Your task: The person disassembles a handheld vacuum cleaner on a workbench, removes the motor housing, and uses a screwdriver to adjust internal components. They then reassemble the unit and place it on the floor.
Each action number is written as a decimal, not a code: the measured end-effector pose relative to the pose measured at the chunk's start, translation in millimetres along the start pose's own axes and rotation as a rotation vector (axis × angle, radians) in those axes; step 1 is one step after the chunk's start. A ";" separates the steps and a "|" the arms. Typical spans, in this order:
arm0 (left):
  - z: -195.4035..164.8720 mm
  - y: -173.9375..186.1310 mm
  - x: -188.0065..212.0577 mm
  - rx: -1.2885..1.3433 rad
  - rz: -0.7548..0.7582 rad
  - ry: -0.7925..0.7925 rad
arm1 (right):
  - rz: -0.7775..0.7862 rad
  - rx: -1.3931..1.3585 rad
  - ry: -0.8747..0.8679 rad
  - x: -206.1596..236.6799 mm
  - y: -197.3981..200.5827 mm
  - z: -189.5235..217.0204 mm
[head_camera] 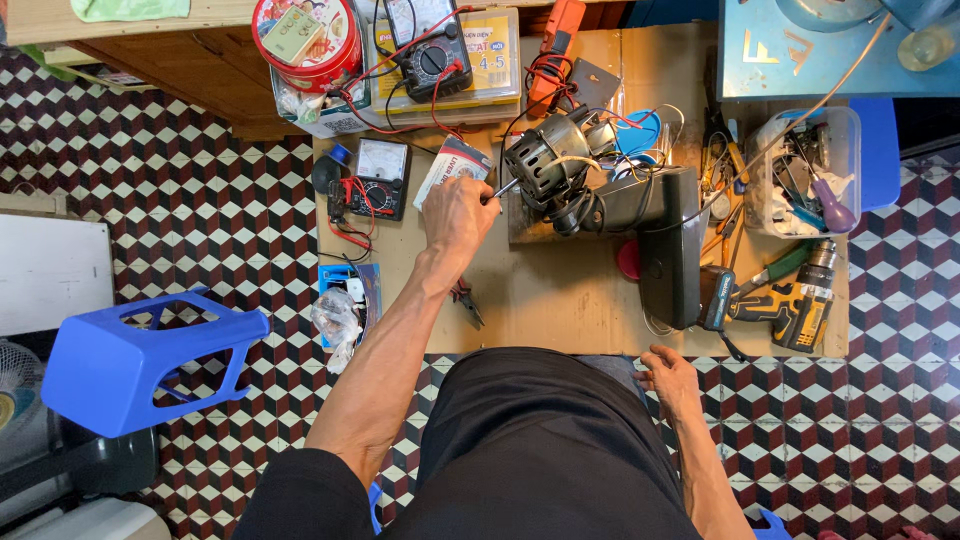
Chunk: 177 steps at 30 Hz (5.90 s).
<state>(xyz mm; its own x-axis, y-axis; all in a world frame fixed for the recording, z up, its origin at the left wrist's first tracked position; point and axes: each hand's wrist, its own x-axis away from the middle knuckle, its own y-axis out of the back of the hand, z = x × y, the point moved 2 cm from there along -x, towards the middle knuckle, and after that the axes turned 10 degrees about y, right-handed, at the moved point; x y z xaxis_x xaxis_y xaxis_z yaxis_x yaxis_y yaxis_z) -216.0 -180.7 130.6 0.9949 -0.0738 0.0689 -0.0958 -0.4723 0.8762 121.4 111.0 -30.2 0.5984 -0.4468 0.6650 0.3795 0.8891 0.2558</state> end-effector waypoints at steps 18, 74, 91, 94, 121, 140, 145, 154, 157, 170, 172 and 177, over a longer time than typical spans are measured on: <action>-6.0 37.4 27.9 0.243 -0.172 -0.125 | 0.005 0.034 -0.013 -2.0 1.1 2.4; -38.5 -40.1 130.7 0.280 0.682 -0.138 | -0.384 -0.252 0.182 -13.4 26.4 0.6; -5.0 -72.0 144.2 0.144 0.782 -0.133 | -0.183 -0.315 0.208 -29.4 15.6 22.6; -10.8 -95.9 147.2 0.224 0.814 -0.156 | -0.198 -0.169 0.297 -5.1 29.3 40.1; -153.6 -198.2 180.2 1.146 0.937 0.494 | 0.010 -0.027 0.403 33.0 44.8 62.6; -137.9 -214.8 205.6 1.493 0.861 0.691 | 0.216 0.134 0.248 75.6 93.5 101.5; -140.8 -244.1 227.2 1.727 0.854 0.858 | 0.173 0.103 0.239 63.5 92.1 112.3; -144.8 -254.9 229.2 1.743 0.793 0.915 | 0.158 0.854 0.743 68.3 112.9 114.8; -145.0 -249.6 230.7 1.720 0.797 0.904 | 0.068 1.027 0.954 71.9 109.4 125.6; -147.2 -238.3 235.5 1.752 0.855 0.889 | 0.250 0.829 1.425 61.6 94.2 109.4; -148.0 -237.0 236.3 1.757 0.855 0.878 | 0.273 0.846 1.293 52.4 105.7 118.5; -150.8 -234.7 240.3 1.689 0.762 1.000 | 0.189 0.823 0.894 55.5 119.1 139.2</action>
<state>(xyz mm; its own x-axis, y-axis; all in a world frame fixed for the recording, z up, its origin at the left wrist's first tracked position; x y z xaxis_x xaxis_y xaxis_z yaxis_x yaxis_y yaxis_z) 50.4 44.9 13.5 0.3733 -0.4791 0.7944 0.2483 -0.7735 -0.5832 101.6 205.9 134.8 0.9915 0.0731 0.1081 -0.1302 0.5999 0.7894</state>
